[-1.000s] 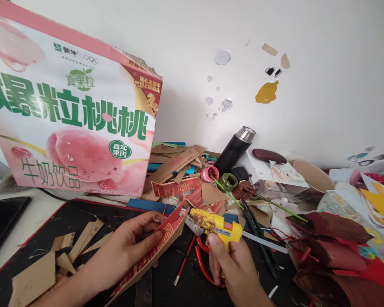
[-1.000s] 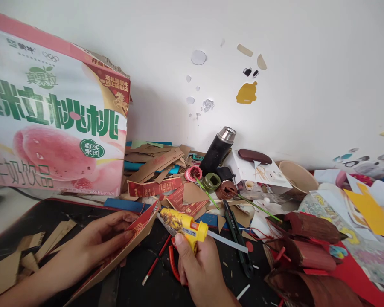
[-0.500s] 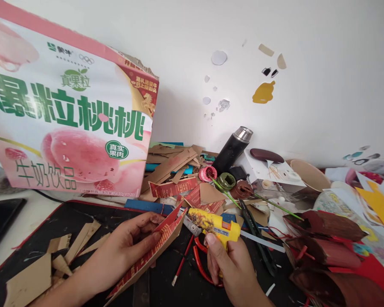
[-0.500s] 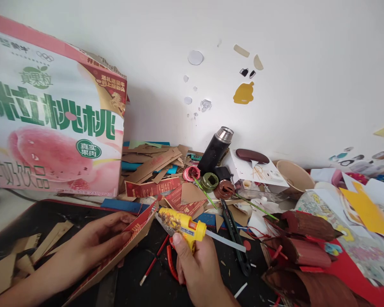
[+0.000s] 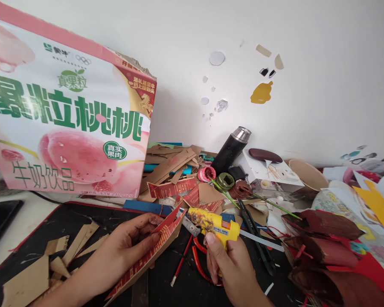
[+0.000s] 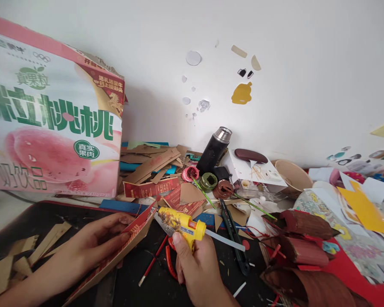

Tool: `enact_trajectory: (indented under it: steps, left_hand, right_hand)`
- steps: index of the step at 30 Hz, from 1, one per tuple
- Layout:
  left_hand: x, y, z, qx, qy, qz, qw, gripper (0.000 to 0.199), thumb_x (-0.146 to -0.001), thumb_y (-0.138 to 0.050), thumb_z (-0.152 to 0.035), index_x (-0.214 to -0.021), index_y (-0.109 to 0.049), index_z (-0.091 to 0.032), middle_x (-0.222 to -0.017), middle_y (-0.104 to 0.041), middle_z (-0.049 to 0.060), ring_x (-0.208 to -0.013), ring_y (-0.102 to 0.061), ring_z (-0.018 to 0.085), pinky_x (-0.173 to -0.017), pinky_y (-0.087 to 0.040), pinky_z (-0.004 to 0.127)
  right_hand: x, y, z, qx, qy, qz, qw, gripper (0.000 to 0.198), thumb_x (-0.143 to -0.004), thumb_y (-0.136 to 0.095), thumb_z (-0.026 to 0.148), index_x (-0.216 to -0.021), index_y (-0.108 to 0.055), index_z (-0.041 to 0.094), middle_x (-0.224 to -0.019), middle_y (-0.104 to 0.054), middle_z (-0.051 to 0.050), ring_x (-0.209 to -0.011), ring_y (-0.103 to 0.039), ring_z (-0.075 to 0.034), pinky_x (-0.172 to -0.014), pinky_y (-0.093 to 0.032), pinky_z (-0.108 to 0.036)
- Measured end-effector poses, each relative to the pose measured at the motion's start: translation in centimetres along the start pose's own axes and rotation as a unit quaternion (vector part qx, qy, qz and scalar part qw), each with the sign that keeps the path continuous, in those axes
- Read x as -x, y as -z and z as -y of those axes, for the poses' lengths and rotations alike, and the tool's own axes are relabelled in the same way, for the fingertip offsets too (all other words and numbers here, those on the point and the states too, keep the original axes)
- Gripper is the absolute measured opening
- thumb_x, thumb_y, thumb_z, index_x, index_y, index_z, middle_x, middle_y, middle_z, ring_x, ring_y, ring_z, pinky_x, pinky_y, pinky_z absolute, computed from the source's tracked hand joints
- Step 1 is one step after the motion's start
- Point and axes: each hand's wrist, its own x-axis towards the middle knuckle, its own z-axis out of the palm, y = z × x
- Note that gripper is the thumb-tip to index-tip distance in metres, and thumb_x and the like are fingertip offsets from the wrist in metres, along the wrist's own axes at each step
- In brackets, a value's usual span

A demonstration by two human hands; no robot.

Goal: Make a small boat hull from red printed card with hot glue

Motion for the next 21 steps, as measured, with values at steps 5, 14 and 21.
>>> enact_trajectory:
  steps: [5,14,21]
  left_hand:
    - [-0.11,-0.02,-0.07,0.0,0.004,0.0,1.0,0.039,-0.095,-0.066,-0.057,-0.115,-0.075,-0.025,-0.107,-0.08,0.005,-0.1,-0.072,0.026,-0.09,-0.055,0.032]
    - [-0.02,-0.07,0.02,0.006,0.007,0.007,1.0,0.04,-0.095,-0.066,-0.057,-0.116,-0.074,-0.025,-0.109,-0.081,0.005,-0.101,-0.072,0.026,-0.092,-0.054,0.033]
    - [0.04,-0.18,0.1,0.011,0.01,-0.007,1.0,0.041,-0.093,-0.068,-0.057,-0.118,-0.075,-0.025,-0.107,-0.082,0.005,-0.097,-0.073,0.027,-0.088,-0.056,0.033]
  right_hand:
    - [-0.02,-0.16,0.21,0.0,0.007,-0.012,1.0,0.068,-0.097,-0.05,0.076,-0.056,-0.046,0.023,-0.039,-0.044,0.002,-0.037,-0.041,-0.01,-0.042,-0.03,-0.023]
    - [-0.11,-0.19,0.5,-0.003,-0.007,-0.019,1.0,0.071,-0.092,-0.051,0.082,-0.054,-0.044,0.023,-0.038,-0.042,0.002,-0.036,-0.04,-0.009,-0.041,-0.03,-0.023]
    - [-0.08,-0.19,0.49,-0.001,-0.009,-0.021,1.0,0.072,-0.09,-0.051,0.084,-0.053,-0.044,0.023,-0.037,-0.042,0.002,-0.035,-0.039,-0.009,-0.04,-0.03,-0.023]
